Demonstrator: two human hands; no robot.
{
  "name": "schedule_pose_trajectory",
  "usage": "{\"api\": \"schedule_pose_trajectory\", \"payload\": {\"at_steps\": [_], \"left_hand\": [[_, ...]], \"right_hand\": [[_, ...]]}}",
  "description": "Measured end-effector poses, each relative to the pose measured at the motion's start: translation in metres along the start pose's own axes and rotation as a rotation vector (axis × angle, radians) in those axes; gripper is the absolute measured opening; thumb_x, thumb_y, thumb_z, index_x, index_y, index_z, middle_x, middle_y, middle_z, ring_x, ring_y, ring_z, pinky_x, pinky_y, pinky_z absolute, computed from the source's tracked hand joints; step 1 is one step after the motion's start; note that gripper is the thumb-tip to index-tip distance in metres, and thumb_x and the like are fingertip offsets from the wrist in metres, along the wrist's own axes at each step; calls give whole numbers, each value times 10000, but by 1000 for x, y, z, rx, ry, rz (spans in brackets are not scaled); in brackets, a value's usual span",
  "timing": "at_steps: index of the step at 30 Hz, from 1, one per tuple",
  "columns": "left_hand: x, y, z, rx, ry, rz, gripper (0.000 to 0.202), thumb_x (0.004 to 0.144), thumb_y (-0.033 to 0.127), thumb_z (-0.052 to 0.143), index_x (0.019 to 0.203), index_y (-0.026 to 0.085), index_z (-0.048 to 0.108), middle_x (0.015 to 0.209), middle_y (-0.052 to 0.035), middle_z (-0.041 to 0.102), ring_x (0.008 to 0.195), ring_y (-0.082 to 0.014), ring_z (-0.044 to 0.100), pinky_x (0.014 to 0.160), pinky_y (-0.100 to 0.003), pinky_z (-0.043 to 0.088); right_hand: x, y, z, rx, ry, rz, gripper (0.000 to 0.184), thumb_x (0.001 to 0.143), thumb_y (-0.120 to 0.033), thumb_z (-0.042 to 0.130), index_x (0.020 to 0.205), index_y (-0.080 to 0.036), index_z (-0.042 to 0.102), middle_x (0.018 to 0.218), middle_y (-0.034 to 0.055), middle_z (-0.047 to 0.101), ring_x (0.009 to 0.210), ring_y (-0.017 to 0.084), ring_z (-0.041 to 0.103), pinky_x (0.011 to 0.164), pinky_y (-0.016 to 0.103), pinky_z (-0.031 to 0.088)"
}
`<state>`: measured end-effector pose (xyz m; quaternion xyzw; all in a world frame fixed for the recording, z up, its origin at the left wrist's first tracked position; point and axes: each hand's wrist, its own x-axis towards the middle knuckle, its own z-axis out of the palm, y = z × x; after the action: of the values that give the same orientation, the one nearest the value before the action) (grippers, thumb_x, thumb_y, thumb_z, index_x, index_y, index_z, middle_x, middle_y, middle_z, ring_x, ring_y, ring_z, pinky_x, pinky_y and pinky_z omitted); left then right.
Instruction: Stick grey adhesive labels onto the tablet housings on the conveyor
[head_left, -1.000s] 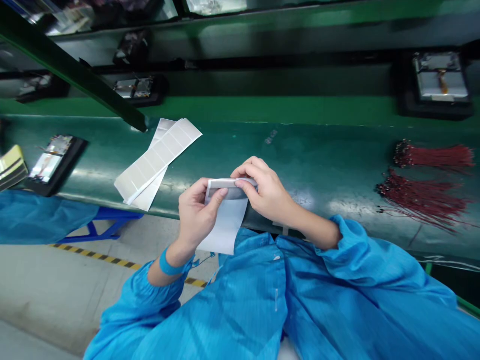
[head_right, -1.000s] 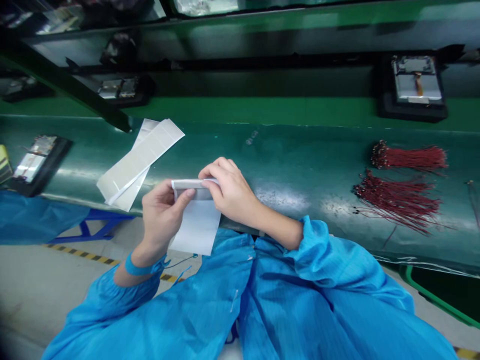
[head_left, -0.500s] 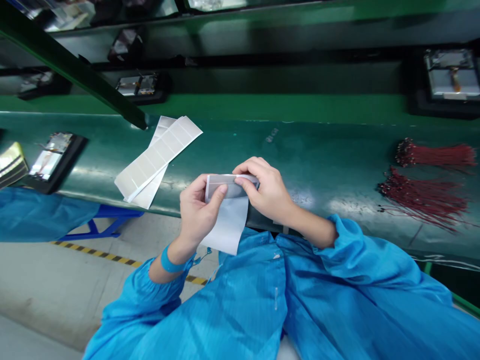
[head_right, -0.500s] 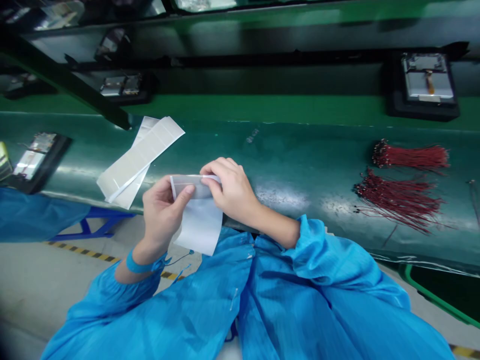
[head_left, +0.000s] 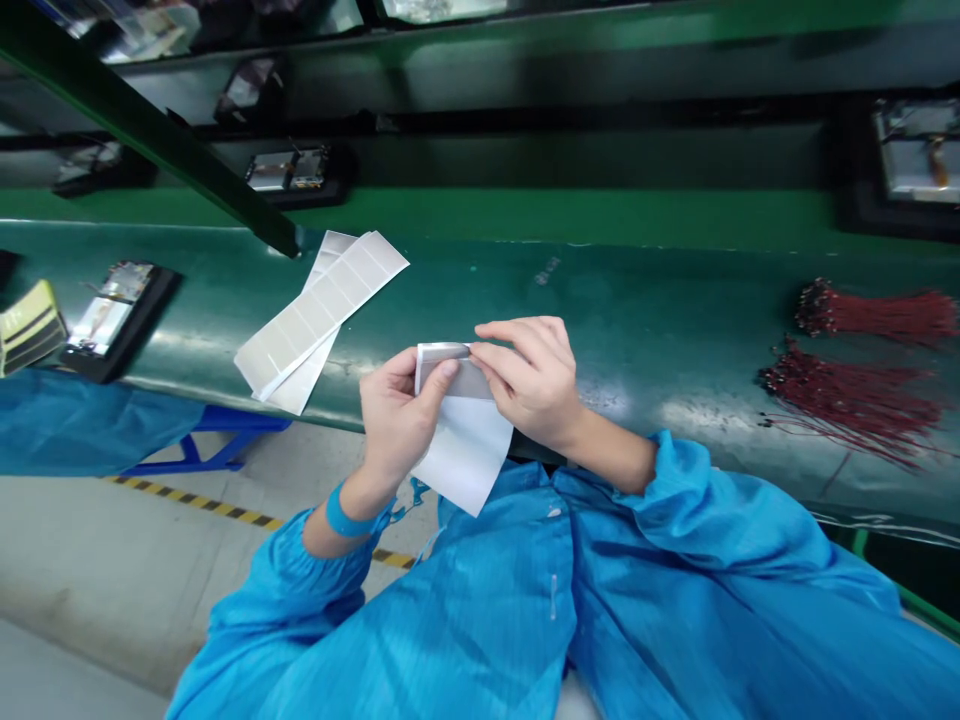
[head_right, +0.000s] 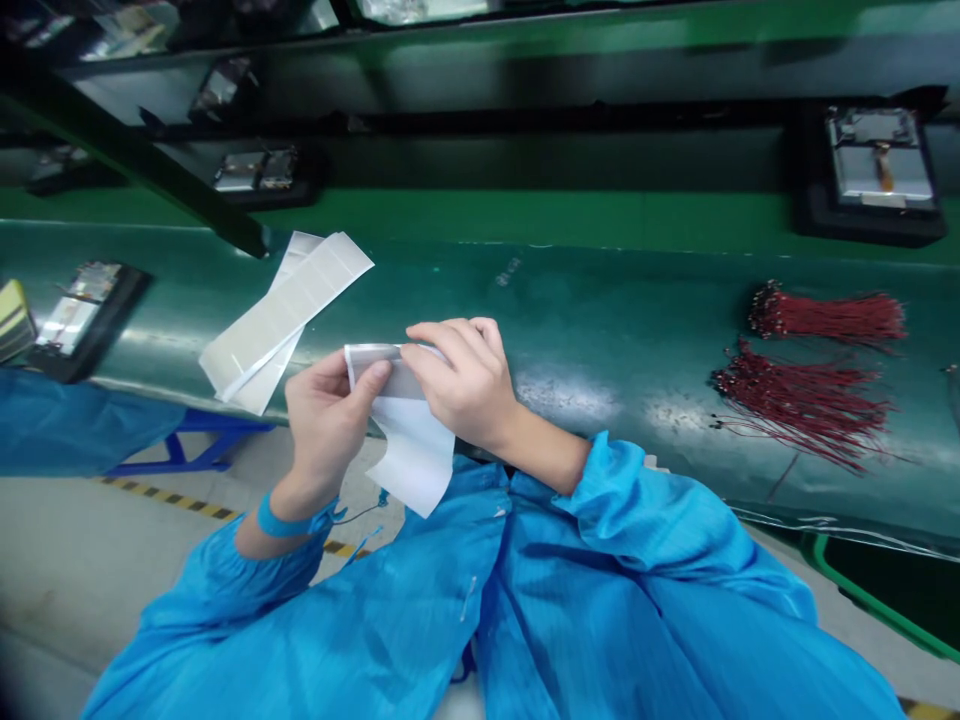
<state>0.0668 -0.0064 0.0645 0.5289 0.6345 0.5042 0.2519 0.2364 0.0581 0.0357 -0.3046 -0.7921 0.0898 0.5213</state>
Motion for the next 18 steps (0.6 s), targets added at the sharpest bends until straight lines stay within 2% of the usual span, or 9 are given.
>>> {"api": "schedule_pose_trajectory", "payload": {"at_steps": [2,5,7,9,12,14,15,16,18], "left_hand": [[0,-2,-1,127,-6,85,281,934,431,802,1087,196,820,962,-52,816,792,-181,759,703,-260,602],[-2,-8,-3,425,16,312,402,953,385,769,1304,189,748,1201,-89,804,924,-209,790,803,-277,618],[0,-15,-9,630,-1,455,497,987,382,708,1440,179,670,1327,-122,763,906,-214,795,760,-277,609],[12,-24,-21,781,-35,516,529,1021,399,657,1503,182,623,1380,-135,737,853,-211,788,709,-283,593],[58,-47,-52,836,-18,428,636,983,463,737,1532,177,589,1323,-111,760,862,-209,769,759,-295,605],[100,-67,-79,811,-23,227,827,903,559,835,1559,154,537,1154,-56,800,860,-196,748,808,-298,624],[122,-76,-93,812,-83,97,873,909,605,823,1575,141,502,1125,-36,802,893,-189,747,838,-298,632],[141,-84,-106,842,-142,8,876,939,659,769,1584,140,487,1143,-30,798,923,-188,746,863,-311,640],[172,-92,-130,905,-183,-61,996,893,760,754,1567,72,497,1237,-81,777,1037,-237,733,991,-421,634]], "right_hand": [[0,-2,0,32,-50,43,177,1026,-175,590,932,-237,726,1132,64,814,1025,241,710,904,441,438],[6,-9,-6,197,-144,230,145,994,-196,587,870,-225,656,1115,79,772,1062,254,655,929,446,445],[13,-13,-13,347,-184,402,115,948,-202,599,836,-223,619,1100,79,724,1076,244,637,921,422,465],[22,-13,-22,493,-203,567,100,907,-224,608,808,-222,596,1067,66,681,1042,223,641,858,383,471],[30,-6,-34,614,-209,698,96,881,-274,626,808,-223,593,1030,47,646,991,203,634,781,351,444],[31,1,-41,613,-209,705,102,885,-298,646,825,-224,609,1038,45,633,1004,203,622,781,350,437],[29,5,-45,598,-212,698,108,891,-304,656,830,-224,617,1045,46,630,1017,205,619,785,351,438],[26,8,-49,578,-219,690,114,899,-308,664,831,-225,624,1052,49,630,1027,207,618,787,353,440],[17,17,-57,516,-233,675,115,916,-299,674,833,-228,638,1061,55,634,1053,216,620,795,357,449]]}}
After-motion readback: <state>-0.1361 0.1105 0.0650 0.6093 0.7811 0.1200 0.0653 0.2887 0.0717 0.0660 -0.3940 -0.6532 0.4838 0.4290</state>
